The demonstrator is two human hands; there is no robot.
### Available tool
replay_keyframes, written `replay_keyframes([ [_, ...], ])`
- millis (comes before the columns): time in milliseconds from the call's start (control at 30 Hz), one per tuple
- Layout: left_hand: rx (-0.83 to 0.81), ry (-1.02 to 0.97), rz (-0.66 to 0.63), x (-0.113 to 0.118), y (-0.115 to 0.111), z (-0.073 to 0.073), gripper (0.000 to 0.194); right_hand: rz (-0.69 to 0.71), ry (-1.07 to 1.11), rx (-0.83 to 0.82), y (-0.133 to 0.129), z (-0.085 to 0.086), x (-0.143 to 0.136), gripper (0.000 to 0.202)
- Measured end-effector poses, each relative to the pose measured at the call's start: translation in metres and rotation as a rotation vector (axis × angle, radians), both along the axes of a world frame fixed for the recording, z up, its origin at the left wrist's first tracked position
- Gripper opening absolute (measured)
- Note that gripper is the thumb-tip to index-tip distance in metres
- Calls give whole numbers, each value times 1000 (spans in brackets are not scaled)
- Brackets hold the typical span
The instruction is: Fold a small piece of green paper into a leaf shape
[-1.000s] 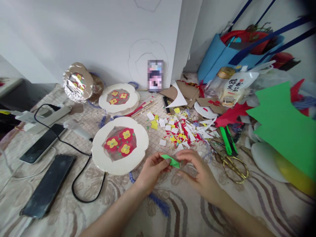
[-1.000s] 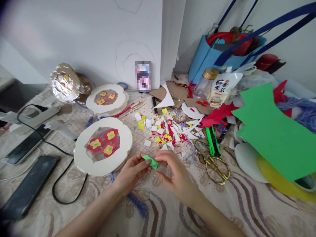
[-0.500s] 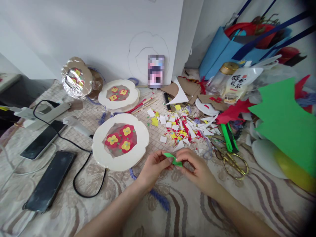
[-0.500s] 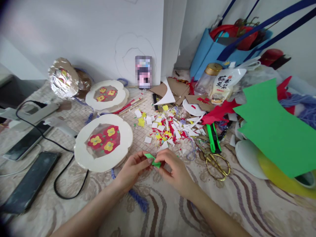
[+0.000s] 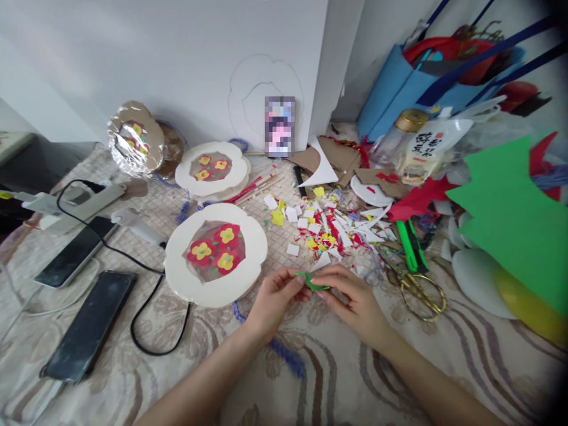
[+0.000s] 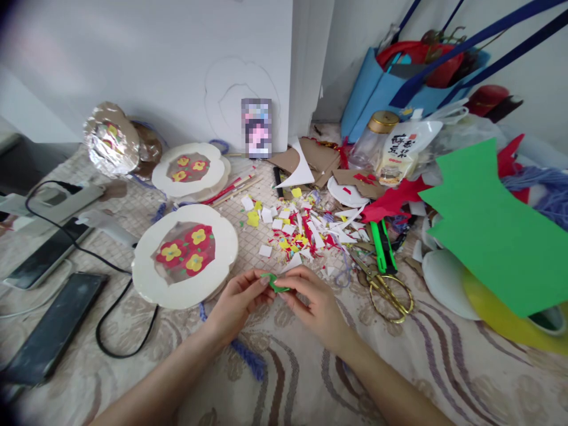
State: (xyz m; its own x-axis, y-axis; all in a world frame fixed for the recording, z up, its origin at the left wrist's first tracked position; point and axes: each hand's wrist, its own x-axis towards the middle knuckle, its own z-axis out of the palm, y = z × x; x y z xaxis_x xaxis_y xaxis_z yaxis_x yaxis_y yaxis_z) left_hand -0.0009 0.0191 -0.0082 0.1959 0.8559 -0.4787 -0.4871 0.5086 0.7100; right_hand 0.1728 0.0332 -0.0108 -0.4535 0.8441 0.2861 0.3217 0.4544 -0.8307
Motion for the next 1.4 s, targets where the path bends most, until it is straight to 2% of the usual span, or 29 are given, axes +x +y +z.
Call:
replay_keyframes([
  [167,3,-85,37,1,0,-1,25,-32,14,-32,1,-2,0,25],
  [533,35,-169,2,0,1,3,24,-65,138,-184,1,-3,3,21],
  [700,-1,-97,9,-1,1,4,27,-34,109,-152,0,-2,2,20],
  [1100,-65,-76,-16,-3,2,6,29,-2,3,12,1,-2,2,20],
  [1400,-57,-37,-25,-3,1,4,28,21,10,7,1,-1,1,20],
])
